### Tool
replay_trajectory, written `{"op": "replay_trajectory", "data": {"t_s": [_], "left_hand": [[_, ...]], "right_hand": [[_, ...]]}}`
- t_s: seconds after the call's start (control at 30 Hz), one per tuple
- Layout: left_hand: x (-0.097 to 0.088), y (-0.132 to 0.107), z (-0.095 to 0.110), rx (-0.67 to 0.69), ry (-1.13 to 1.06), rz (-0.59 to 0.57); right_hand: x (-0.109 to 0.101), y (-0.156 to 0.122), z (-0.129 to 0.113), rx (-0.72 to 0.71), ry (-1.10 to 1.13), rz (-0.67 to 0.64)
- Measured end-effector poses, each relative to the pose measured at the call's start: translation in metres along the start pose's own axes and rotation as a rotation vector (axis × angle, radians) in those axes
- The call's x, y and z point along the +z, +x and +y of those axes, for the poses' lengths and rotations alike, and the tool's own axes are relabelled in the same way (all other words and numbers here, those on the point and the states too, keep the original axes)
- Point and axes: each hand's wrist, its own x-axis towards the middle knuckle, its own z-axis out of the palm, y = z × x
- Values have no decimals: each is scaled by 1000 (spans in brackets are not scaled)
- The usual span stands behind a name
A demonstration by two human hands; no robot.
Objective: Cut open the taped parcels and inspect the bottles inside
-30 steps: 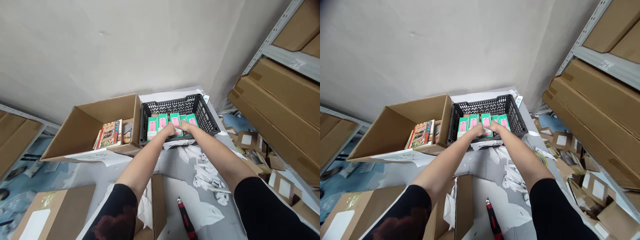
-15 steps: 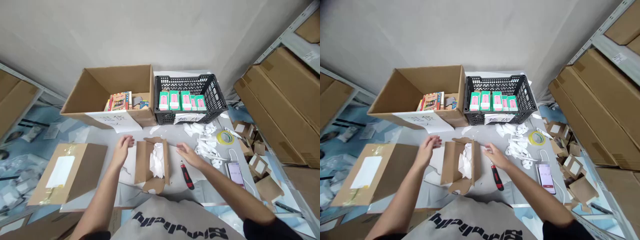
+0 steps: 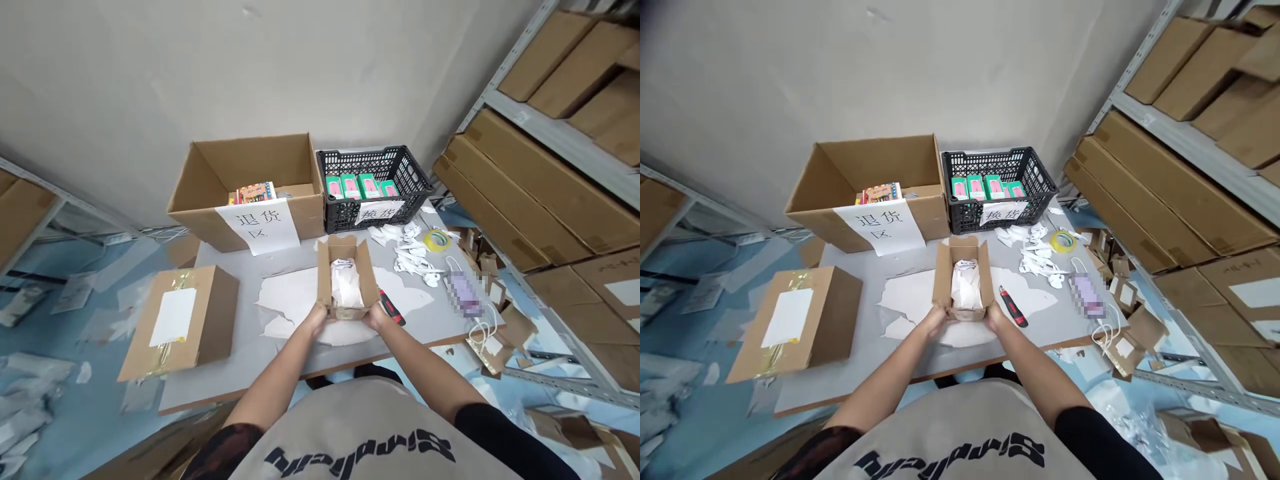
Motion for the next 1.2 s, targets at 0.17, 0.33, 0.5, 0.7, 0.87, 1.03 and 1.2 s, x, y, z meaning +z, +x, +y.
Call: {"op": "replay_trajectory", "data": {"t_s": [0.17, 0.33, 0.5, 0.7, 0.87, 1.03, 1.2], "left_hand": [[92, 11, 61, 49, 7, -198], [263, 33, 161, 245, -69, -567], [293, 31, 154, 200, 91, -542], [191, 15, 99, 27, 31, -370], [104, -25, 57, 32, -16, -264], [-5, -93, -15, 115, 118, 172], [-100, -174, -65, 223, -43, 615]], "right_hand": [[-44, -18, -63, -155, 260, 85], [-141, -42, -218, -627, 608, 273], [-199, -64, -238, -519, 570, 523], [-185, -66, -177, -286, 396, 205], [-134, -48, -137, -83, 268, -62], [-59, -30, -55, 200, -36, -188], [20, -35, 32, 346, -380, -308]]}}
